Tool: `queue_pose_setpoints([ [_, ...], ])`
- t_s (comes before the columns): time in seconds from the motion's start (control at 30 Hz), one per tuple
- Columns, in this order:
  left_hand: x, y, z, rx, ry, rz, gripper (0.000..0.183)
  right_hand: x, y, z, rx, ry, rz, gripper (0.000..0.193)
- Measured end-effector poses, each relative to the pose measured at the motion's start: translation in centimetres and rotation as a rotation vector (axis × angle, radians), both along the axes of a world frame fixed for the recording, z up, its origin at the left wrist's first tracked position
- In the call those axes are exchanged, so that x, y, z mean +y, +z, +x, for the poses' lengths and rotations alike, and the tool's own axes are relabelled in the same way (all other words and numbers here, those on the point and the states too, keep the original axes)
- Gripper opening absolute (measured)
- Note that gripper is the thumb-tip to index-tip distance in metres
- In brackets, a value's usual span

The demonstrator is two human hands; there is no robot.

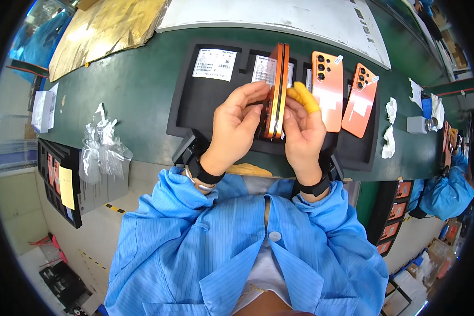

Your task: Cleaning and inspecting the back, camera lenses, and edges of several orange smartphones on an assembly line using a cloth and protective film.

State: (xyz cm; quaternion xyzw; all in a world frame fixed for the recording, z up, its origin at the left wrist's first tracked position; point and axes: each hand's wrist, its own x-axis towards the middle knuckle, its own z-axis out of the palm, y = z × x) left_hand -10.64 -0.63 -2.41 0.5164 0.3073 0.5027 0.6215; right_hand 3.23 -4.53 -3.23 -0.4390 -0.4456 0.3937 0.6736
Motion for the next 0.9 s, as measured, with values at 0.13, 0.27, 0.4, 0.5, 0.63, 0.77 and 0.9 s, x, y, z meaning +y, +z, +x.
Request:
queue_pose_setpoints([
  [0.13, 1.1, 0.6, 0.2, 0.118, -0.002, -0.05, 0.058, 0.6, -1.0, 0.4, -0.393, -0.064, -0.038, 0.056],
  [0.27, 2.1, -0.5, 0.5, 0.139, -0.08, -0.051, 0.062, 0.6, -0.4, 0.4, -0.386, 0.019, -0.086, 0.06],
  [0.4, 1.6, -0.1, 0.7, 0.053, -0.046, -0.045, 0.067, 0.4, 0.3, 0.4, -0.356, 0.06, -0.047, 0.062],
  [0.5, 0.8, 1.3, 0.7, -0.006, 0.031, 0.079, 0.068, 0.2, 0.7, 0.3, -0.317, 0.072, 0.082, 0.063],
  [0.63, 0.6, 2.3, 0.3, -0.045, 0.041, 0.199, 0.066, -0.1, 2.1, 0.3, -0.246, 0.084, 0.174, 0.064],
  [0.77, -0.3, 1.8, -0.2, -0.099, 0.02, 0.129, 0.061, -0.9, 2.0, 0.5, -0.247, 0.105, 0.155, 0.06],
  [0.9, -0.9, 1.8, 0.0, -0.092, 0.067, 0.178, 0.054, -1.1, 1.9, 0.1, -0.211, 0.104, 0.208, 0.056],
])
